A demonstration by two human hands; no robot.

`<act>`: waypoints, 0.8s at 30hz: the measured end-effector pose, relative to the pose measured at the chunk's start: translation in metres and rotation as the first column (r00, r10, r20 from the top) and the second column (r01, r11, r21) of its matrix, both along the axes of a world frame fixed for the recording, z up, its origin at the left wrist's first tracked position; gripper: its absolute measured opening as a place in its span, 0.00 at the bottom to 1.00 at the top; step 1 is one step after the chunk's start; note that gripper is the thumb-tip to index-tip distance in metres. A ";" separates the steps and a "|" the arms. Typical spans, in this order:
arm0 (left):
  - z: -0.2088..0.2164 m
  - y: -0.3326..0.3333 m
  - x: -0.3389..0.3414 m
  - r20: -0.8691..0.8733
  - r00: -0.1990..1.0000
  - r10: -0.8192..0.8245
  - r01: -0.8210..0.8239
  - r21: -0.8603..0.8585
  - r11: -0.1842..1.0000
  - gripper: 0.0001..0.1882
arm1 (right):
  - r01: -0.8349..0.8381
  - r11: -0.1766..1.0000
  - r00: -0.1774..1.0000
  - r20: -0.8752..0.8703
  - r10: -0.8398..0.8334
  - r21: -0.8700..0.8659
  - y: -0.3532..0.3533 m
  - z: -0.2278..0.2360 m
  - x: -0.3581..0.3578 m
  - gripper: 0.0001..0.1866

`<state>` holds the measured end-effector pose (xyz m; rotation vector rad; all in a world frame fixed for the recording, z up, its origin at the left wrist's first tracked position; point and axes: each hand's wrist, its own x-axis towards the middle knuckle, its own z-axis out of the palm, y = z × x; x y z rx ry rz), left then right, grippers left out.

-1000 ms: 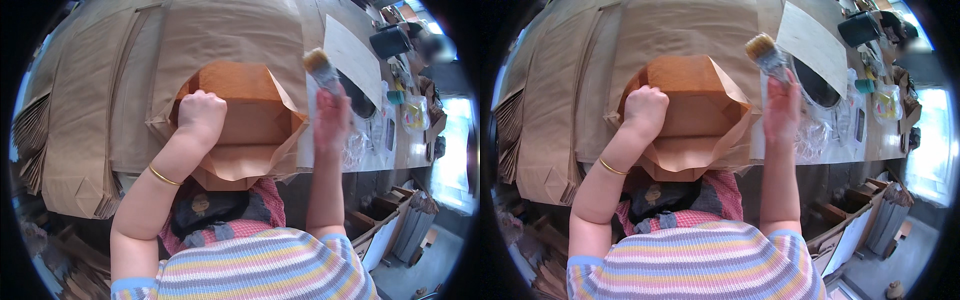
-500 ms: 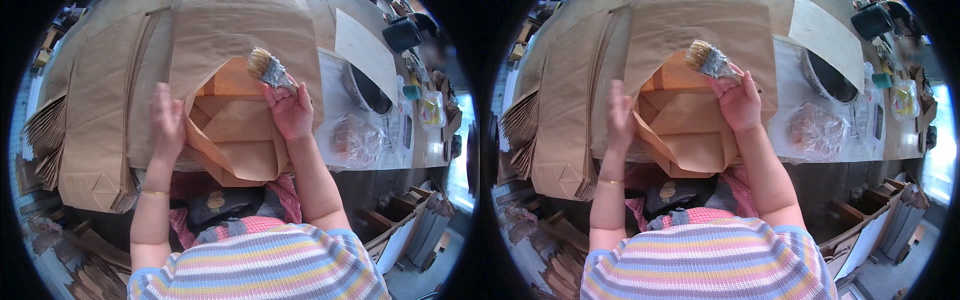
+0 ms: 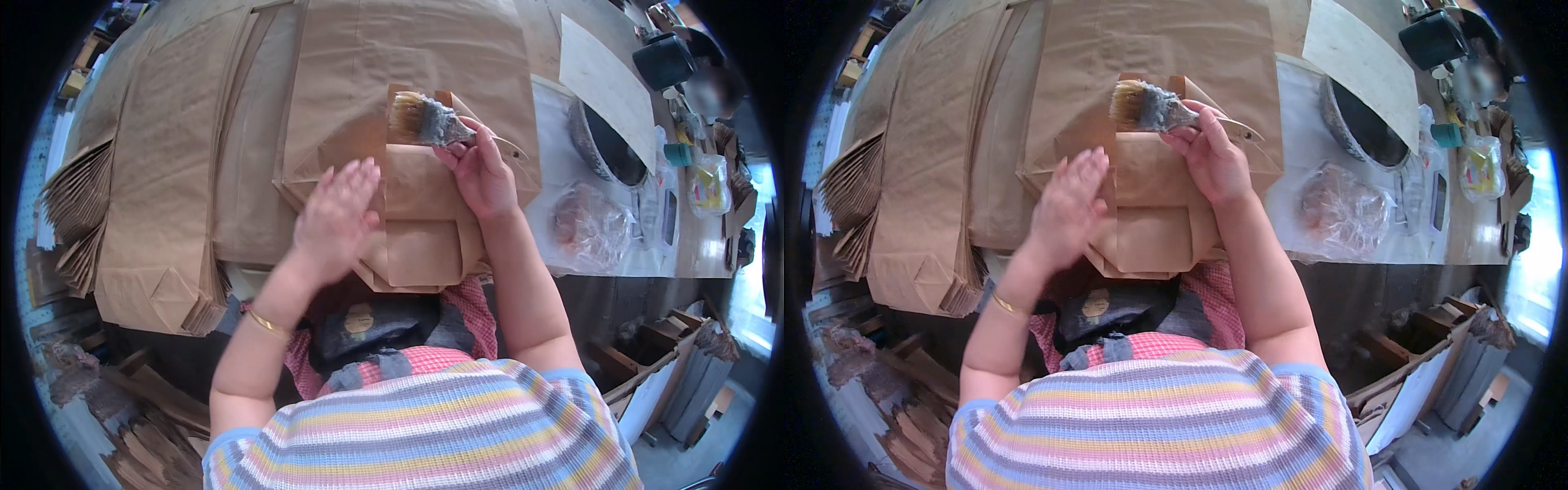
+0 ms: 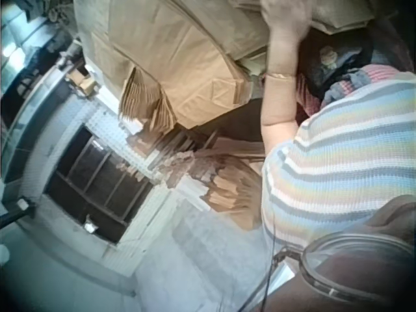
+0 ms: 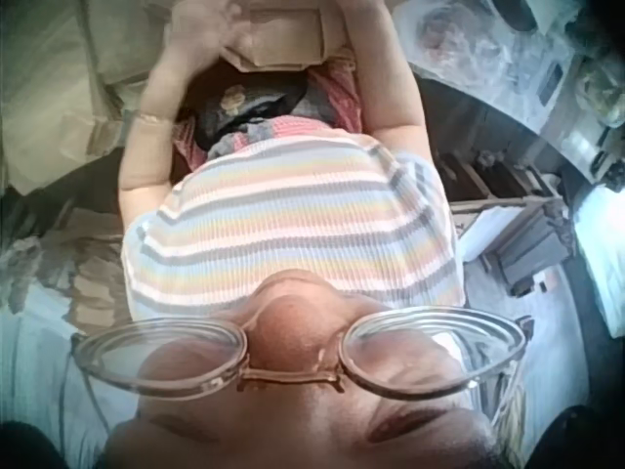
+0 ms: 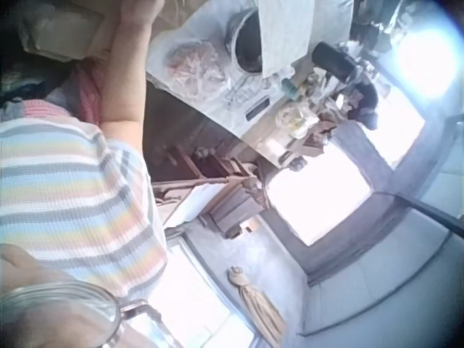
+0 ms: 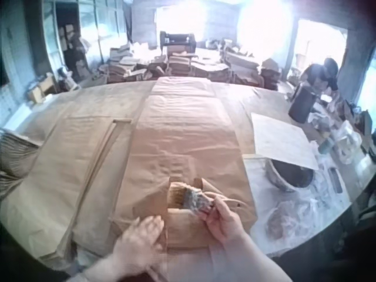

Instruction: The person repeatedly folds the top flaps of brown paper bags, applies glue with a brush, and presses the flaps to seal them. Finished bags are stacked on the table.

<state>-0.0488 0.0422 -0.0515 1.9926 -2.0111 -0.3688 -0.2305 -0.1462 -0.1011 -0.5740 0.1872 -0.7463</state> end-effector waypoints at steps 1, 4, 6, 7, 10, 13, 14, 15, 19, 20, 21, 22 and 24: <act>-0.003 -0.015 0.014 0.001 0.999 -0.034 0.034 -0.074 0.997 0.33 | -0.020 1.000 0.995 -0.102 0.018 -0.017 0.006 0.007 -0.002 0.20; -0.021 -0.024 0.021 0.155 0.988 -0.008 0.031 -0.142 0.989 0.32 | -0.163 0.978 0.929 -0.355 0.108 -0.128 0.040 0.028 -0.024 0.17; -0.030 -0.028 0.019 0.237 0.971 0.023 0.010 -0.138 0.990 0.33 | -0.319 0.818 0.769 -0.635 -0.072 -0.479 0.071 0.046 -0.055 0.11; -0.027 -0.029 0.018 0.250 0.968 0.020 0.014 -0.132 0.991 0.33 | -0.404 0.869 0.658 -0.751 0.059 -0.285 0.080 0.060 -0.073 0.10; -0.022 -0.027 0.014 0.271 0.963 0.016 0.010 -0.092 0.996 0.34 | -0.407 0.611 0.778 -0.609 -0.158 -0.679 0.071 0.098 -0.112 0.09; -0.027 -0.026 0.016 0.298 0.954 0.023 0.013 -0.118 0.993 0.33 | -0.544 -0.027 0.715 -0.446 -0.538 -0.839 0.059 0.125 -0.110 0.11; -0.028 -0.027 0.015 0.302 0.953 0.022 0.014 -0.118 0.993 0.33 | -0.589 -0.084 0.716 -0.470 -0.517 -0.804 0.061 0.125 -0.109 0.13; -0.027 -0.028 0.014 0.306 0.952 0.023 0.013 -0.117 0.993 0.33 | -0.628 -0.141 0.714 -0.495 -0.495 -0.765 0.065 0.123 -0.106 0.15; -0.024 -0.029 0.013 0.327 0.944 0.028 0.011 -0.115 0.993 0.33 | -0.647 -0.229 0.734 -0.513 -0.445 -0.728 0.089 0.113 -0.109 0.19; -0.025 -0.029 0.013 0.327 0.944 0.030 0.010 -0.119 0.993 0.33 | -0.642 -0.223 0.741 -0.520 -0.424 -0.733 0.095 0.110 -0.112 0.19; -0.026 -0.029 0.013 0.327 0.944 0.032 0.009 -0.123 0.992 0.33 | -0.616 -0.235 0.765 -0.501 -0.405 -0.751 0.100 0.109 -0.110 0.17; -0.027 -0.029 0.014 0.327 0.944 0.035 0.007 -0.128 0.992 0.33 | -0.589 -0.248 0.783 -0.467 -0.410 -0.769 0.106 0.107 -0.107 0.15; -0.023 -0.028 0.014 0.338 0.941 0.028 0.026 -0.153 0.988 0.32 | -0.552 -0.130 0.808 -0.489 -0.329 -0.824 0.111 0.106 -0.098 0.13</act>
